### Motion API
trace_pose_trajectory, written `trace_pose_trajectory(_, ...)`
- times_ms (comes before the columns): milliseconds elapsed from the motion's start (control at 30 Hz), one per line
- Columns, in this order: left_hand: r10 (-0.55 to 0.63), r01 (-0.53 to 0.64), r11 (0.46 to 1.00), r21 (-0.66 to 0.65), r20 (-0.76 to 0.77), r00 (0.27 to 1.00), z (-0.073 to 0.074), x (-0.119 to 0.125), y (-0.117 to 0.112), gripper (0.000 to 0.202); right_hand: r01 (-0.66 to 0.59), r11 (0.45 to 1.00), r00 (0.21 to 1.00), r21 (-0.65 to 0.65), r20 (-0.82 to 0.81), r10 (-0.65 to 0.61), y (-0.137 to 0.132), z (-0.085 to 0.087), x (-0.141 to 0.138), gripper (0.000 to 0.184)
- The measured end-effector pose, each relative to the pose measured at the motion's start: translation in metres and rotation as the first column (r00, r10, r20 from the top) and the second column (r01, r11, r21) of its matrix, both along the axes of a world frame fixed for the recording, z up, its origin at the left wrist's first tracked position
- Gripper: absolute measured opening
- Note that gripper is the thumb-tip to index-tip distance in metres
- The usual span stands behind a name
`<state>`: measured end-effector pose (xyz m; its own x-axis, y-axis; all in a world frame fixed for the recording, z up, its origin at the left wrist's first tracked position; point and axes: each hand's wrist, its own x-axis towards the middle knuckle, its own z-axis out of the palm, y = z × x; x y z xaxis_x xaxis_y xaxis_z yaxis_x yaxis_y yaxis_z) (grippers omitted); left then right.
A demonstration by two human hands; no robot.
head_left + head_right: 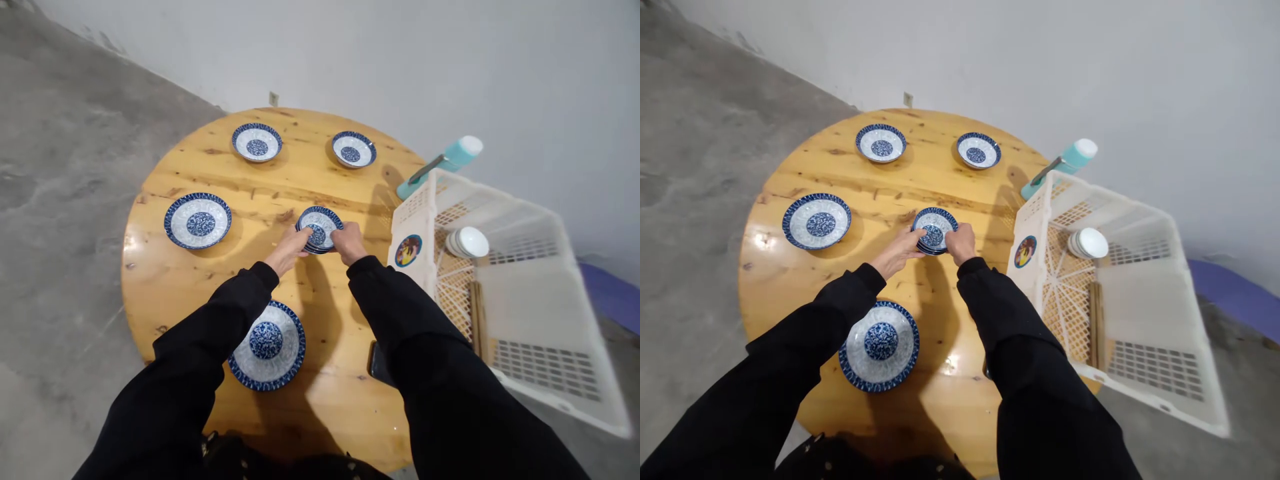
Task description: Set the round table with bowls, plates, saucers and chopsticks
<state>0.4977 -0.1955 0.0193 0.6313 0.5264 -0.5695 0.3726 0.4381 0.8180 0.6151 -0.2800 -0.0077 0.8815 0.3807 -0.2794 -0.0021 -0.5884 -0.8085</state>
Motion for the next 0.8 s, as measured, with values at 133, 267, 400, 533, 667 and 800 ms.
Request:
trace_pose_trajectory(133, 0.043, -0.043, 0.999, -0.009, 0.007, 0.999, -0.01, 0.015, 0.031, 0.026, -0.017, 1.0, 0.998, 0.016, 0.063, 0.016, 0.03, -0.015, 0.014, 0.013)
trace_pose_trajectory(267, 0.06, -0.061, 0.998, -0.024, -0.027, 0.998, -0.018, 0.025, 0.056, 0.022, -0.043, 0.999, 0.993, -0.004, 0.108, 0.043, 0.053, -0.023, 0.022, 0.014)
trace_pose_trajectory(400, 0.066, -0.067, 0.997, -0.042, -0.027, 0.997, -0.027, 0.025, 0.069, 0.022, -0.084, 0.986, 0.984, -0.144, 0.145, 0.105, 0.063, -0.024, 0.021, 0.014)
trace_pose_trajectory(533, 0.061, -0.063, 0.997, -0.035, -0.037, 0.997, -0.034, 0.024, 0.074, 0.017, -0.116, 0.959, 0.969, -0.259, 0.183, 0.166, 0.066, -0.023, 0.018, 0.013)
trace_pose_trajectory(667, 0.058, -0.058, 0.998, -0.031, -0.011, 0.998, -0.037, 0.03, 0.078, 0.016, -0.108, 0.966, 0.966, -0.236, 0.206, 0.158, 0.068, -0.029, 0.023, 0.013)
trace_pose_trajectory(800, 0.01, -0.01, 0.999, -0.05, -0.004, 1.0, -0.037, 0.035, 0.082, 0.016, -0.098, 0.983, 0.967, -0.153, 0.22, 0.131, 0.069, -0.04, 0.03, 0.012)
